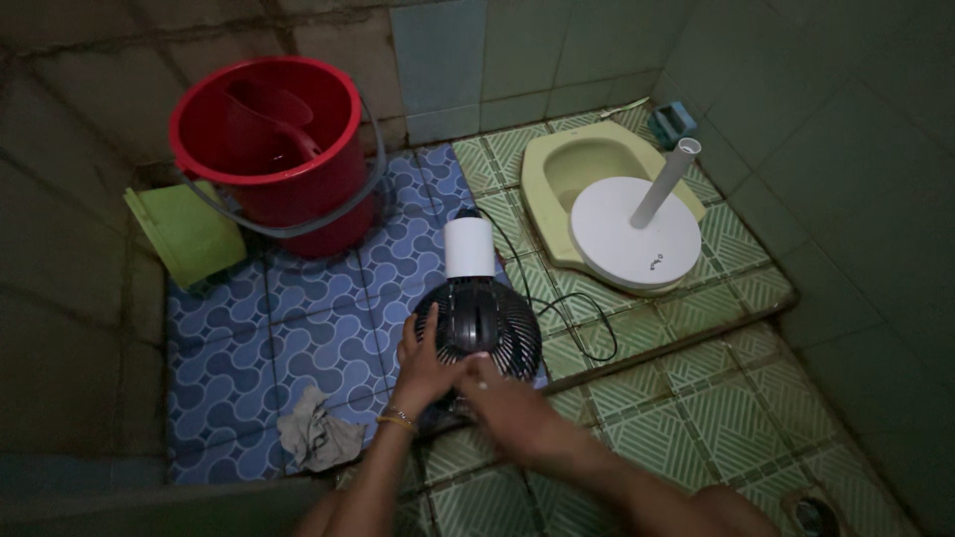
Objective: The person sits on the floor and services a small electric fan. They unscrew the rear grille with a screwdriver, remove the front cover and blade, wipe parts with a cloth, and reassemble the fan by refitting the blade and covers.
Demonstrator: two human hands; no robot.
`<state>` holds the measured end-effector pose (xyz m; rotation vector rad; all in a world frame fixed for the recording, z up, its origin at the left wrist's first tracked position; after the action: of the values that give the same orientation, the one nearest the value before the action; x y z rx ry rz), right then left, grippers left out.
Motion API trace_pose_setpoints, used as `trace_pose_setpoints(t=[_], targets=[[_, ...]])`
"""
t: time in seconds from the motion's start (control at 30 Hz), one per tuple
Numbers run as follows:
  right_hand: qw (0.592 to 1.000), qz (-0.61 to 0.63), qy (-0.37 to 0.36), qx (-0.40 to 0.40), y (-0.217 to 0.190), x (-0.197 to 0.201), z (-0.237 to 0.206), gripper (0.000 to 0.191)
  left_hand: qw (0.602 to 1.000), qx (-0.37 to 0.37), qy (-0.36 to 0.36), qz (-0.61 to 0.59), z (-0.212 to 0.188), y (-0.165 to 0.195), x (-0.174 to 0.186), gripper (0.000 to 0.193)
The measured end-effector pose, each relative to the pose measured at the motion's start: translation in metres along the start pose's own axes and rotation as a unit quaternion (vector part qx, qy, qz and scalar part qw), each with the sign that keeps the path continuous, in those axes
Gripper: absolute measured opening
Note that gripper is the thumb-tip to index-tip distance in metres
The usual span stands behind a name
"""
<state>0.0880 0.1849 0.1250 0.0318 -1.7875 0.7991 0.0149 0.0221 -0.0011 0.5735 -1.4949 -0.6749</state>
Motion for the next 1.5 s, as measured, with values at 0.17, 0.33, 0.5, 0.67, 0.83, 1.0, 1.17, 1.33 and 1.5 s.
trace_pose_setpoints(t=[0.17,0.33,0.5,0.67,0.83,1.0,1.17,1.33,1.5], targets=[[0.993,0.006,-0.005,0.119,0.000,0.010,-0.008,0.042,1.000,0.003,0.001,-0.003,0.000,0.000,0.000,0.134],[0.993,-0.102,-0.059,0.003,0.005,0.011,-0.001,0.031,1.000,0.007,0.003,0.004,-0.003,0.009,0.007,0.133],[0.999,-0.040,0.026,0.007,0.002,0.016,-0.006,0.041,0.999,0.035,-0.022,0.008,-0.006,0.018,0.014,0.131],[0.997,-0.022,0.058,-0.037,0.003,0.014,-0.008,0.037,0.999,0.027,-0.015,0.020,-0.007,0.026,0.020,0.130],[0.993,-0.023,0.073,-0.089,0.001,0.006,-0.009,0.041,0.999,0.034,-0.025,0.022,-0.008,0.030,0.023,0.130],[0.988,-0.031,0.111,-0.103,-0.002,0.004,-0.011,0.044,0.998,0.043,-0.039,0.030,-0.009,0.033,0.024,0.130],[0.985,-0.022,0.120,-0.124,-0.004,0.005,-0.012,0.046,0.998,0.042,-0.043,0.030,-0.009,0.034,0.022,0.130],[0.982,-0.029,0.108,-0.153,-0.009,0.004,-0.012,0.049,0.998,0.038,-0.035,0.032,-0.010,0.032,0.022,0.130],[0.980,-0.022,0.108,-0.166,-0.011,0.005,-0.012,0.050,0.998,0.044,-0.040,0.030,-0.008,0.028,0.019,0.130]])
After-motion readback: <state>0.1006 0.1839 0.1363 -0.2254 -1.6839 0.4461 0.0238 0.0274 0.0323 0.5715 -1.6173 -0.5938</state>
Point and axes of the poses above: each hand's wrist, its own z-axis towards the middle knuckle, its own x-axis out of the back of the hand, y = z × x, the point moved 3 cm from there along z, towards the middle knuckle, and after that the axes turned 9 degrees about -x, right-handed, at the moved point
